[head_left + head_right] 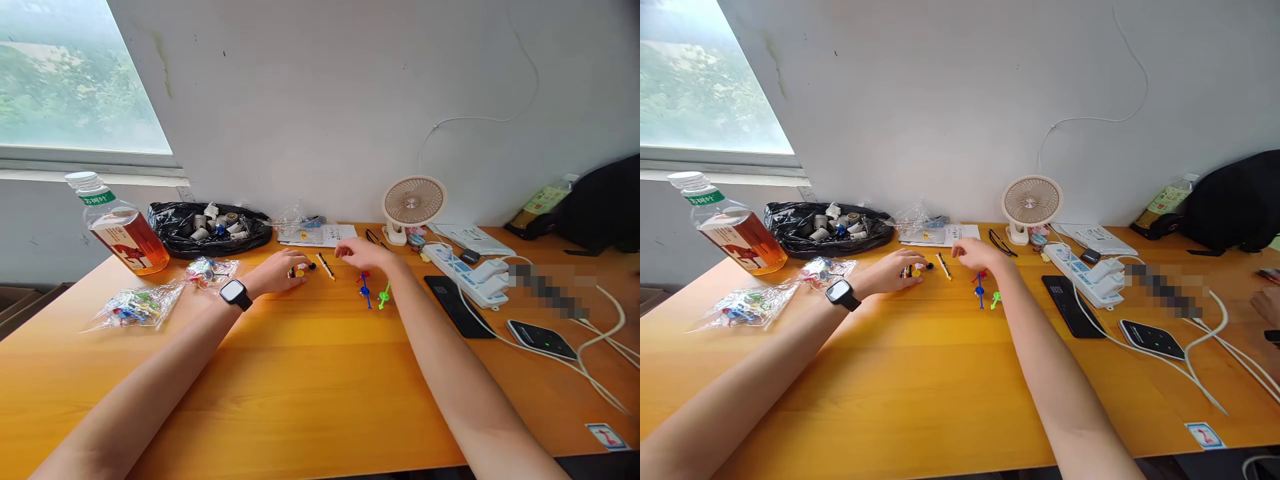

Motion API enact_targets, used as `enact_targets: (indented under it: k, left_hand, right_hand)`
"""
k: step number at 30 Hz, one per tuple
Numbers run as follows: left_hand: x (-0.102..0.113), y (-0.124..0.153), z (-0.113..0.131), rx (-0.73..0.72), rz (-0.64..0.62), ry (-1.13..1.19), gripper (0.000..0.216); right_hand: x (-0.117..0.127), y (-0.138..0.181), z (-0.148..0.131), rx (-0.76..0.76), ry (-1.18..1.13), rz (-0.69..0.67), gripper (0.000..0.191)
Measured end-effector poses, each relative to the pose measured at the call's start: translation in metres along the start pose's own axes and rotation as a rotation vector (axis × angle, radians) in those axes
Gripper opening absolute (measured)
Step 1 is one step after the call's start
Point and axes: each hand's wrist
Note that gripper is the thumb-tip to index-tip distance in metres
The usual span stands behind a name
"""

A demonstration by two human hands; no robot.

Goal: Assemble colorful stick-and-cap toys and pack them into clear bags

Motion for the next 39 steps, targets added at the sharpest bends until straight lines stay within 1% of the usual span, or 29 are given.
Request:
enact_targets:
  k: [2, 4, 6, 8, 11, 13, 14, 17, 19, 20, 23, 24, 27, 30, 33, 34, 36, 38, 39]
  left_hand:
    - [-0.002, 0.0, 0.0, -0.024, 0.007, -0.009, 0.037]
    - [-0.003, 0.0, 0.001, -0.048, 0.018, -0.015, 0.036]
    - [-0.001, 0.0, 0.0, -0.055, 0.035, -0.009, 0.038]
    - [0.004, 0.0, -0.001, -0.046, 0.055, -0.004, 0.041]
    - [0.013, -0.002, -0.003, -0.023, 0.08, -0.007, 0.042]
    - [0.019, -0.003, -0.003, -0.015, 0.11, -0.007, 0.041]
    - [0.023, -0.004, -0.003, -0.012, 0.134, -0.002, 0.039]
    - [0.032, -0.007, 0.006, -0.009, 0.226, 0.055, 0.032]
    - [0.037, -0.01, 0.017, -0.012, 0.292, 0.125, 0.029]
    - [0.039, -0.012, 0.024, -0.02, 0.32, 0.159, 0.029]
    - [0.04, -0.015, 0.042, -0.058, 0.353, 0.227, 0.032]
    - [0.039, -0.016, 0.047, -0.067, 0.366, 0.242, 0.031]
    - [0.036, -0.017, 0.054, -0.074, 0.439, 0.265, 0.021]
    - [0.033, -0.018, 0.054, -0.075, 0.475, 0.278, 0.013]
    - [0.026, -0.017, 0.052, -0.02, 0.428, 0.298, 0.014]
    - [0.022, -0.017, 0.051, 0.008, 0.398, 0.294, 0.014]
    - [0.009, -0.015, 0.051, 0.051, 0.322, 0.253, 0.013]
    - [-0.005, -0.013, 0.05, 0.065, 0.254, 0.168, 0.011]
    - [-0.012, -0.012, 0.05, 0.063, 0.211, 0.118, 0.01]
  right_hand:
    - [0.016, 0.007, 0.012, -0.017, 0.007, -0.078, 0.029]
    - [0.026, 0.013, 0.022, -0.044, 0.008, -0.164, 0.033]
    - [0.029, 0.018, 0.032, -0.083, -0.005, -0.24, 0.034]
    - [0.028, 0.02, 0.04, -0.124, -0.019, -0.286, 0.031]
    - [0.025, 0.021, 0.048, -0.155, -0.032, -0.285, 0.02]
    - [0.026, 0.02, 0.049, -0.156, -0.057, -0.233, 0.016]
    - [0.027, 0.019, 0.047, -0.149, -0.081, -0.185, 0.015]
    - [0.031, 0.017, 0.031, -0.09, -0.233, 0.018, 0.012]
    - [0.031, 0.017, 0.01, -0.021, -0.437, 0.124, 0.014]
    - [0.03, 0.017, -0.003, 0.022, -0.557, 0.151, 0.015]
    - [0.022, 0.017, -0.041, 0.174, -0.761, 0.147, 0.017]
    - [0.018, 0.017, -0.052, 0.219, -0.806, 0.125, 0.016]
    - [0.006, 0.015, -0.074, 0.302, -0.879, 0.084, 0.015]
    - [-0.002, 0.011, -0.079, 0.329, -0.846, 0.094, 0.01]
    - [-0.005, 0.006, -0.068, 0.276, -0.679, 0.137, 0.002]
    - [-0.006, 0.004, -0.063, 0.222, -0.593, 0.145, 0.004]
    - [-0.009, 0.001, -0.05, 0.062, -0.385, 0.13, 0.012]
    - [-0.015, -0.003, -0.037, -0.086, -0.187, 0.098, 0.014]
    - [-0.019, -0.004, -0.032, -0.127, -0.135, 0.08, 0.013]
Point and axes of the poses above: each hand's wrist, its own y-axis away from the middle knuckle, its own x-axis out of the back of the hand, z = x × y
